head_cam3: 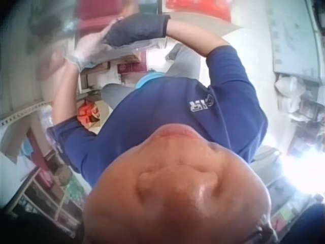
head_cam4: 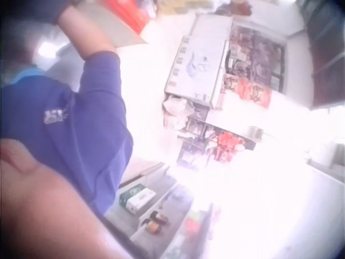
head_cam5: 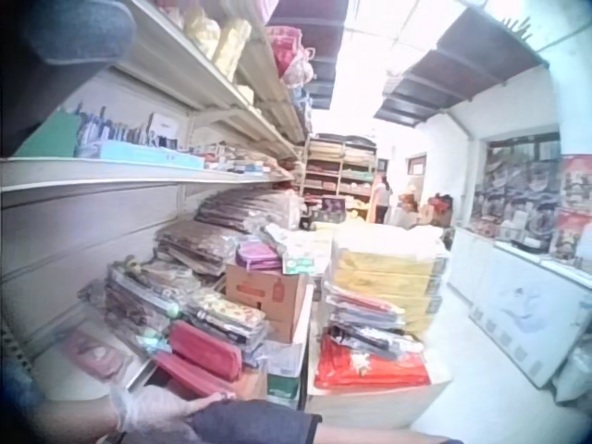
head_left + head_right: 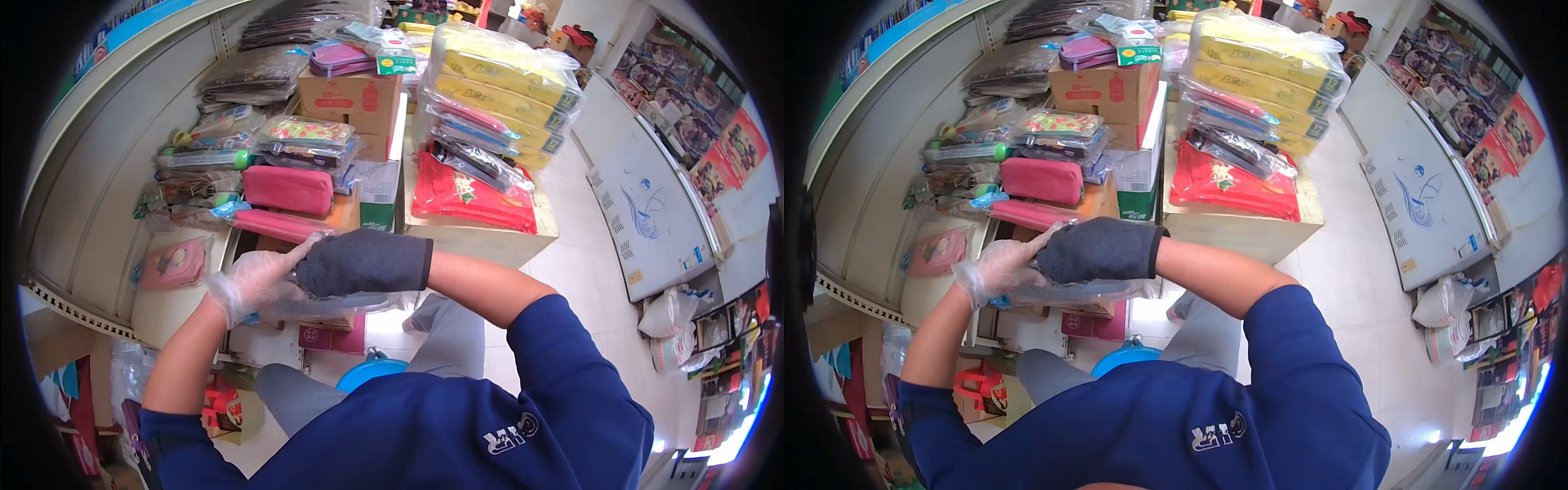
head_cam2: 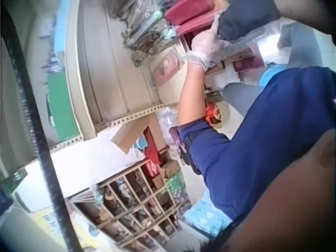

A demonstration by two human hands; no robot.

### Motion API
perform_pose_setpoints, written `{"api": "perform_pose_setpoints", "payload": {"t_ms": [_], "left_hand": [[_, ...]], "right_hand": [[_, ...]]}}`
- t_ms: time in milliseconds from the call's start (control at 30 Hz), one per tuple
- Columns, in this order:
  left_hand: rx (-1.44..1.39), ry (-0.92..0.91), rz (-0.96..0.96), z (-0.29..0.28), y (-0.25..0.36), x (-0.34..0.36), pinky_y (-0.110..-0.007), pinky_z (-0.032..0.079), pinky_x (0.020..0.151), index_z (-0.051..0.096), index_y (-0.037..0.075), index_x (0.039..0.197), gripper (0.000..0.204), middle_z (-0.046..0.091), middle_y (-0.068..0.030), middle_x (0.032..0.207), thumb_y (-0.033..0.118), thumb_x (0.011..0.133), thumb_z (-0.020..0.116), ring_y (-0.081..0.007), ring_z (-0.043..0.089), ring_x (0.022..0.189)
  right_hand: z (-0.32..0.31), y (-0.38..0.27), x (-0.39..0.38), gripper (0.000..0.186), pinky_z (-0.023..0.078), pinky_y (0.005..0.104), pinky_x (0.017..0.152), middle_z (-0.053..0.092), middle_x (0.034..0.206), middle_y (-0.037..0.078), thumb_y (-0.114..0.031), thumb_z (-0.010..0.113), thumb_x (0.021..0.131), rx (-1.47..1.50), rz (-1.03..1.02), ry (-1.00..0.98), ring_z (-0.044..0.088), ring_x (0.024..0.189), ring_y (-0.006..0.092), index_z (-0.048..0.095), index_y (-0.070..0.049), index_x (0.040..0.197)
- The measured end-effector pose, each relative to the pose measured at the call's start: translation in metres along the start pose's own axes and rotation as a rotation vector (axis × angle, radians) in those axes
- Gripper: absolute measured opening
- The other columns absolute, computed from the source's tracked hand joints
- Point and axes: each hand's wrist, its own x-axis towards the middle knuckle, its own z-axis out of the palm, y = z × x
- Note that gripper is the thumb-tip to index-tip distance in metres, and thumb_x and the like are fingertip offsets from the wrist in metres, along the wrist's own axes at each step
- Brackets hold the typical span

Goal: The person sits in a cluttered storage area and wipes the plastic packaging of various items with a dark cloth. They handle a gray pouch, a pink pouch, and a long packaged item, rubbing the surfaces before placing them back on the shelf.

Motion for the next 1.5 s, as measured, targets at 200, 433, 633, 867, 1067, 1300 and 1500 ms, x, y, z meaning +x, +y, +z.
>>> {"api": "perform_pose_setpoints", "payload": {"t_ms": [200,433,633,867,1067,1300,1500], "left_hand": [[-0.196,0.076,0.033,0.015,-0.017,-0.016,-0.040,0.050,0.089,0.028,0.020,0.152,0.087,0.064,-0.0188,0.120,0.013,0.078,0.072,-0.0355,0.064,0.105],[-0.217,-0.013,-0.025,0.009,-0.013,-0.034,-0.039,0.050,0.091,0.054,0.010,0.134,0.056,0.067,-0.0177,0.112,0.015,0.079,0.067,-0.0331,0.065,0.103],[-0.067,0.017,-0.113,0.003,0.010,-0.002,-0.040,0.051,0.085,0.063,0.000,0.109,0.054,0.067,-0.0214,0.102,0.041,0.076,0.074,-0.0352,0.065,0.096],[-0.284,-0.005,-0.145,0.010,0.002,0.002,-0.036,0.050,0.074,0.068,0.002,0.096,0.038,0.068,-0.0154,0.082,0.036,0.080,0.070,-0.0260,0.067,0.080],[-0.403,0.033,-0.229,0.033,-0.014,0.005,-0.034,0.050,0.080,0.071,0.008,0.100,0.043,0.070,-0.0118,0.083,0.046,0.080,0.068,-0.0249,0.067,0.083],[-0.642,0.114,-0.301,0.043,-0.036,-0.025,-0.031,0.049,0.081,0.069,0.002,0.105,0.044,0.070,-0.0099,0.092,0.039,0.081,0.070,-0.0185,0.066,0.086],[-1.288,0.450,-0.278,0.063,-0.006,-0.028,-0.026,0.049,0.078,0.064,-0.001,0.115,0.047,0.066,-0.0040,0.095,0.034,0.085,0.072,-0.0096,0.061,0.083]], "right_hand": [[-0.004,0.016,-0.022,0.028,0.049,0.0370,0.088,0.065,0.109,0.013,-0.023,0.056,0.093,0.388,0.168,-0.123,0.063,0.099,0.0283,0.063,-0.006,0.115],[0.004,0.010,-0.024,0.028,0.049,0.0369,0.085,0.063,0.107,0.015,-0.018,0.056,0.093,0.322,0.124,-0.078,0.061,0.099,0.0278,0.061,-0.002,0.115],[-0.002,0.004,-0.011,0.034,0.048,0.0330,0.095,0.063,0.118,0.012,-0.019,0.057,0.096,0.526,0.193,-0.088,0.061,0.103,0.0215,0.059,-0.002,0.124],[-0.011,0.023,-0.034,0.043,0.047,0.0352,0.098,0.061,0.122,0.015,-0.012,0.063,0.088,0.442,0.250,-0.148,0.060,0.111,0.0267,0.056,-0.001,0.130],[-0.024,0.030,-0.051,0.049,0.050,0.0386,0.088,0.063,0.113,0.016,-0.015,0.065,0.085,0.714,0.688,-0.182,0.062,0.103,0.0310,0.054,-0.003,0.131],[-0.030,0.060,-0.081,0.038,0.053,0.0348,0.076,0.069,0.101,0.009,-0.027,0.062,0.093,0.145,0.647,0.035,0.066,0.088,0.0210,0.059,-0.004,0.123],[-0.001,0.064,-0.121,0.032,0.049,0.0342,0.091,0.068,0.109,0.012,-0.018,0.060,0.093,-0.016,0.469,0.562,0.063,0.104,0.0264,0.059,-0.002,0.120]]}}
